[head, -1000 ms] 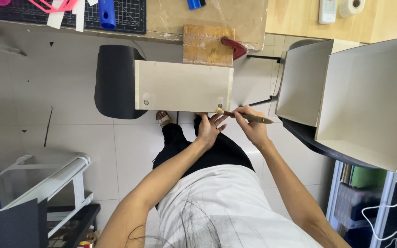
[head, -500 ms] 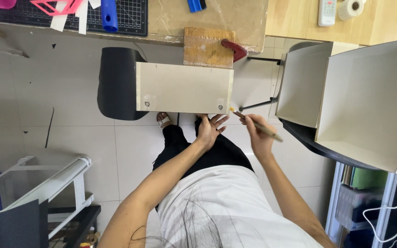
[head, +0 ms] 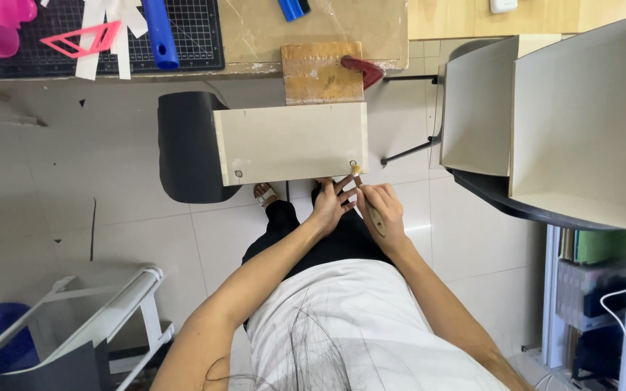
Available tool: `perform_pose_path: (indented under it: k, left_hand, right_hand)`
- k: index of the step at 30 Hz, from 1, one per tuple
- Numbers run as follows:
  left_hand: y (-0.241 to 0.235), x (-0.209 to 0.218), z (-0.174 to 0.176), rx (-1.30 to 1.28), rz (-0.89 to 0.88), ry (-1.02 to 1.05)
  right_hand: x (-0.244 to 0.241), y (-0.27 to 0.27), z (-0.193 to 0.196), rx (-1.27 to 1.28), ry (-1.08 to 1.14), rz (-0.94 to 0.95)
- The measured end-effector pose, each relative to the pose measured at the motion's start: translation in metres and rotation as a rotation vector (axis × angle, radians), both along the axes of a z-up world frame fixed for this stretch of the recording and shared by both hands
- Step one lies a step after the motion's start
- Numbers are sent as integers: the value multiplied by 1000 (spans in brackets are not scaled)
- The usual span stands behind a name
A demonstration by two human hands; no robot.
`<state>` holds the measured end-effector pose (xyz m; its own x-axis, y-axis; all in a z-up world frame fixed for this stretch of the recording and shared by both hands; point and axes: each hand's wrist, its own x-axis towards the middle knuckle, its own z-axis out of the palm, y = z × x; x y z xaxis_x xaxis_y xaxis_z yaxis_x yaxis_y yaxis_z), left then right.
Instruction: Applying adhesive to a board and covering it with a black sheet using a roller, brush, and scraper.
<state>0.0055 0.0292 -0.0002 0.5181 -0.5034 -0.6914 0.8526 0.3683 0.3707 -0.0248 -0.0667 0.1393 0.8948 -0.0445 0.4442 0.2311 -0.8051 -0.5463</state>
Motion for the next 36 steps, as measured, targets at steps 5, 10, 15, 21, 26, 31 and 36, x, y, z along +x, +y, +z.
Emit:
perform_pose_path:
  k: [5,10,15,21,26,31,36]
  left_hand:
    - [7,1,1,23,-68,-15]
    - [12,0,-2,45,-139,-66]
    - [24,3,17,117,-205,-114]
    - [67,11,17,419,-284,-157]
    - [151,9,-111,765,83,-207]
    - [207,23,-60,757,68,-322]
    - [206,27,-35,877,7,-691]
  right_hand:
    - [-4,13,2,72,11,-45]
    - [-11,16,5,245,61,-116]
    - [-15,18,-7,135,102,-261]
    - [-14,15,-6,517,181,-309]
    - [-1,-13,-11,1076,-162,-587]
    - [29,3,26,1100,-175,-585]
    - [102,60,54,945,48,-364]
